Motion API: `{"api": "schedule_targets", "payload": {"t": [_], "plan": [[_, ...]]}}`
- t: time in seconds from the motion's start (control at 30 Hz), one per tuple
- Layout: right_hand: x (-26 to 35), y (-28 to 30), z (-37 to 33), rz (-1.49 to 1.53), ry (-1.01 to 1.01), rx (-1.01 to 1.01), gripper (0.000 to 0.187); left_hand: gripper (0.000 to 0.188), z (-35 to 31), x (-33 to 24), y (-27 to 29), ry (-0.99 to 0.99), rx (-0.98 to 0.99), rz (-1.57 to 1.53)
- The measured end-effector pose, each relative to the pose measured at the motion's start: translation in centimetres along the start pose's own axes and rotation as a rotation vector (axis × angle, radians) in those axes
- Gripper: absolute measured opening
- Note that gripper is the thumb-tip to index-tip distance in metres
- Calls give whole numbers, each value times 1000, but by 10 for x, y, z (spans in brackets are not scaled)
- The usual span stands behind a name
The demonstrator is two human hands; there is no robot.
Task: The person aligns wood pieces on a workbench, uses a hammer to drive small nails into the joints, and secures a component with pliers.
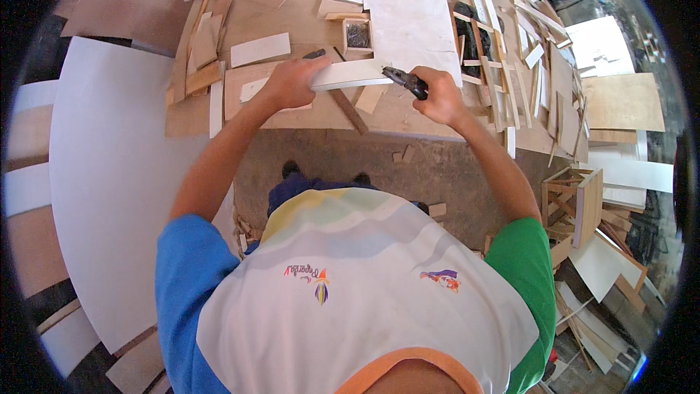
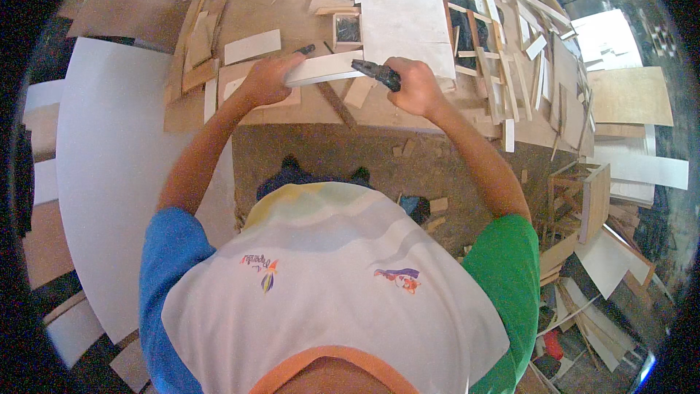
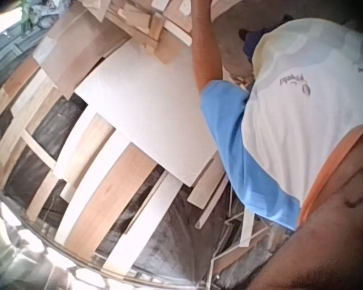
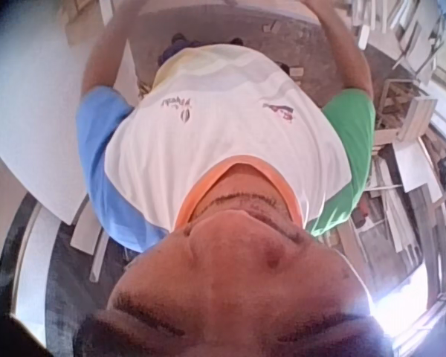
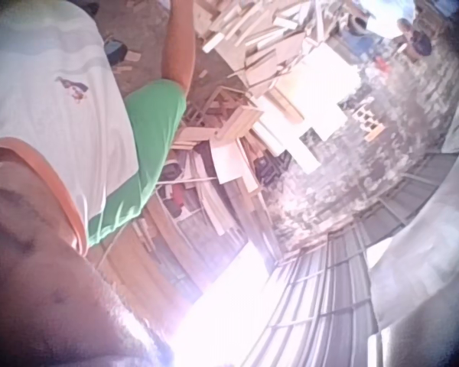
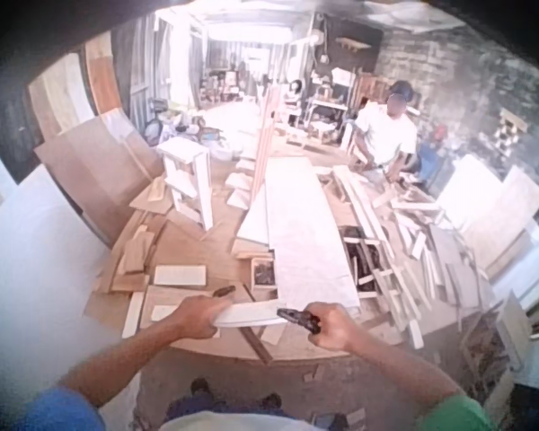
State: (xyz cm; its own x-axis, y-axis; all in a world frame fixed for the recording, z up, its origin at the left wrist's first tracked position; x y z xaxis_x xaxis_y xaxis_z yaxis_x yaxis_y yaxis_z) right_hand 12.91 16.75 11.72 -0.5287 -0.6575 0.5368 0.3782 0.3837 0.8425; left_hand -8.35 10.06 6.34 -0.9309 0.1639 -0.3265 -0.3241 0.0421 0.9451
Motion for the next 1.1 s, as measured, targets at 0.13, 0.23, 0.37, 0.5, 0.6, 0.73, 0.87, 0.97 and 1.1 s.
{"api": "schedule_targets", "payload": {"t": [0.13, 0.23, 0.37, 0.5, 0.6, 0.73, 0.87, 0.97, 1.1], "plan": [[-1, -3, 2, 58, 5, -40, 30, 61, 1, 3, -12, -6, 16, -53], [1, -4, -1, 84, 7, -70, 31, 62, 0, 7, -18, 11, 17, -60], [-4, -8, 0, 115, -6, -110, 32, 60, 6, 12, -11, -16, -26, -49], [-7, -8, -3, 162, -42, -157, 33, 57, 10, 11, -4, -18, -24, -74], [-14, -15, -5, 203, -93, -189, 33, 57, 9, 8, -1, -51, -93, -88], [-15, -19, -6, 269, -111, -246, 33, 57, 11, 8, -1, 9, -67, -146], [-23, -25, -3, 408, -177, -290, 29, 52, 17, 4, 2, -15, -213, -195], [-36, -35, 0, 533, -180, -351, 26, 53, 15, 2, 0, -18, -256, -250], [-41, -47, -3, 565, -185, -372, 31, 59, 19, 11, -9, -9, -234, -215]]}}
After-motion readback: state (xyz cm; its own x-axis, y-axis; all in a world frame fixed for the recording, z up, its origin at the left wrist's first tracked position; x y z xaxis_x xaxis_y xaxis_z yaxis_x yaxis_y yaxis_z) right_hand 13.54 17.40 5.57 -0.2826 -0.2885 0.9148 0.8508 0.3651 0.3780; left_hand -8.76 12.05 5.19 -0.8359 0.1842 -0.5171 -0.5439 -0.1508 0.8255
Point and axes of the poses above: each hand's wrist, its own z-axis towards the middle knuckle, its own y-axis out of the back of the hand, x = y × z, the point moved 9 cm from there along z, towards the middle knuckle, and after that the axes turned 5 degrees about z, right-handed, at the moved point
